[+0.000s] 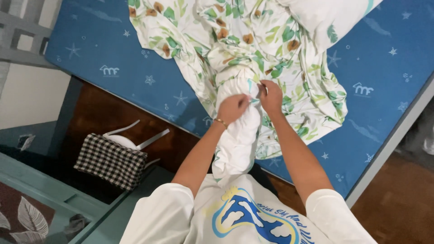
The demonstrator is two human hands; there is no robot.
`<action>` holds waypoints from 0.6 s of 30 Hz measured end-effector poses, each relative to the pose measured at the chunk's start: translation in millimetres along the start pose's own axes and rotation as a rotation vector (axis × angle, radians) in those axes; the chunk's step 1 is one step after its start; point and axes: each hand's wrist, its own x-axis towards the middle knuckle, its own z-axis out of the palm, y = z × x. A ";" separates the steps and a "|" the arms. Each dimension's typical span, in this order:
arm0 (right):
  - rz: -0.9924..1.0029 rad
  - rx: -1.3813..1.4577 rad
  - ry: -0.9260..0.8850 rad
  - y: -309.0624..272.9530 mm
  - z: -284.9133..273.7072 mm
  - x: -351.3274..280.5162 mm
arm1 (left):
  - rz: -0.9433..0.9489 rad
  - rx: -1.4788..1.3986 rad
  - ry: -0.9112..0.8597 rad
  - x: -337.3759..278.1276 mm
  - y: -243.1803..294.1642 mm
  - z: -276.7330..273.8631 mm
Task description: The person places a white pillow on the floor, then picks up a floral-patterned pillowcase and inserts the pillow into it. They adjust and smooth the pillowcase around the pillow to ensure it is properly fitted.
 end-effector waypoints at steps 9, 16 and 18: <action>0.239 0.313 -0.270 -41.7 -24.8 1.2 | 0.296 0.552 0.514 83.9 -60.9 -37.0; 0.217 0.071 -0.229 -23.5 -21.5 -3.6 | 0.415 0.658 0.567 53.9 -53.6 -32.4; 0.238 0.059 -0.216 -18.2 -20.3 -9.4 | 0.417 0.639 0.508 19.1 -42.6 -26.2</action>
